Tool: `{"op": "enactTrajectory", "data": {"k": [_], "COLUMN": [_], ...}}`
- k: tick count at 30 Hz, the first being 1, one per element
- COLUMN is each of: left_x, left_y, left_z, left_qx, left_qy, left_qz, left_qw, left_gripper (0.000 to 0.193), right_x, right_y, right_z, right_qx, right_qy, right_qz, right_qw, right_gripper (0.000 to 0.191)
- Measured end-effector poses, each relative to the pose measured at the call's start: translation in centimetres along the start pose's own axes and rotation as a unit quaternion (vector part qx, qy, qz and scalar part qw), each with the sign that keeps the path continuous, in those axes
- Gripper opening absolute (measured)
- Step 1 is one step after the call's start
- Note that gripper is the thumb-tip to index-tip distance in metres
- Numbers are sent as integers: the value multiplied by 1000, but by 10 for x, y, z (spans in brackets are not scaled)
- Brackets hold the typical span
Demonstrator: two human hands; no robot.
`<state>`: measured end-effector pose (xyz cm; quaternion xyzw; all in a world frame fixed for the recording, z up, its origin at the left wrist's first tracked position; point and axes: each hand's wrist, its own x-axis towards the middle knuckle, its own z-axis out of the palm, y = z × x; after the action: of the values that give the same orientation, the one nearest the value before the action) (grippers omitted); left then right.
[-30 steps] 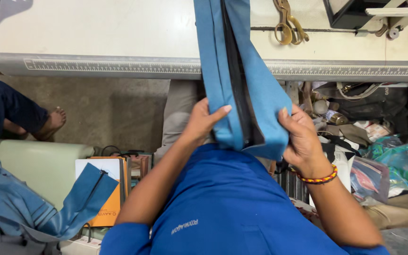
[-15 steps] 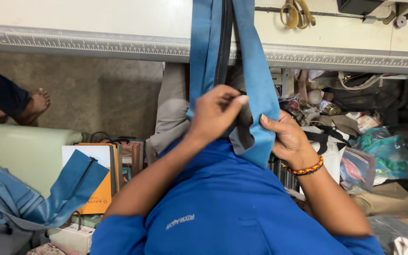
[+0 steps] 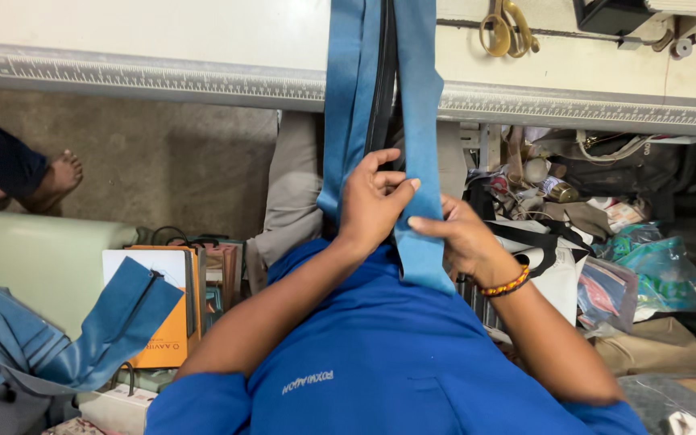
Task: The person sews a zipper onto a blue fabric panel using a sewing machine, then trims excess thread with scissors. They later handle a grey garment with a zipper, trimming threads along the seam.
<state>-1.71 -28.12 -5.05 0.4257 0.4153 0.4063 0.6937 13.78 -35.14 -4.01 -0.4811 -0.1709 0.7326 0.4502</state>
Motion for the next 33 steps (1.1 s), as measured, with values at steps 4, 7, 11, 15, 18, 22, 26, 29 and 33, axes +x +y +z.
{"op": "enactTrajectory", "data": {"k": [4, 7, 11, 15, 18, 22, 26, 29, 33], "left_x": [-1, -1, 1, 0, -2, -4, -10, -16, -8], "left_y": [6, 10, 11, 8, 10, 22, 38, 44, 40], "left_z": [-11, -21, -34, -42, -45, -39, -33, -35, -38], "left_qx": [-22, -34, -15, 9, 5, 11, 24, 8, 49], "left_qy": [-34, -48, -23, -12, -16, -20, -11, -9, -24], "left_qz": [-13, -12, -27, -39, -49, -60, -34, -22, -45], "left_qw": [999, 998, 999, 999, 999, 998, 999, 1000, 998], "left_gripper": [56, 56, 58, 58, 55, 49, 46, 42, 45], "right_x": [21, 39, 53, 61, 59, 55, 52, 48, 50], "right_y": [-49, -58, -28, -9, -13, -27, -33, -33, -25], "right_z": [2, -3, -11, -11, -2, 13, 23, 27, 33], "right_qx": [41, -9, -37, 25, 73, 100, 101, 104, 99], "right_qy": [4, 35, 84, 23, -5, -24, -10, 3, 34], "right_qz": [-33, -100, -195, -129, -56, 10, 9, -3, -15], "right_qw": [999, 994, 977, 991, 996, 995, 995, 995, 994], "right_gripper": [26, 17, 16, 14, 24, 28, 26, 25, 25]}}
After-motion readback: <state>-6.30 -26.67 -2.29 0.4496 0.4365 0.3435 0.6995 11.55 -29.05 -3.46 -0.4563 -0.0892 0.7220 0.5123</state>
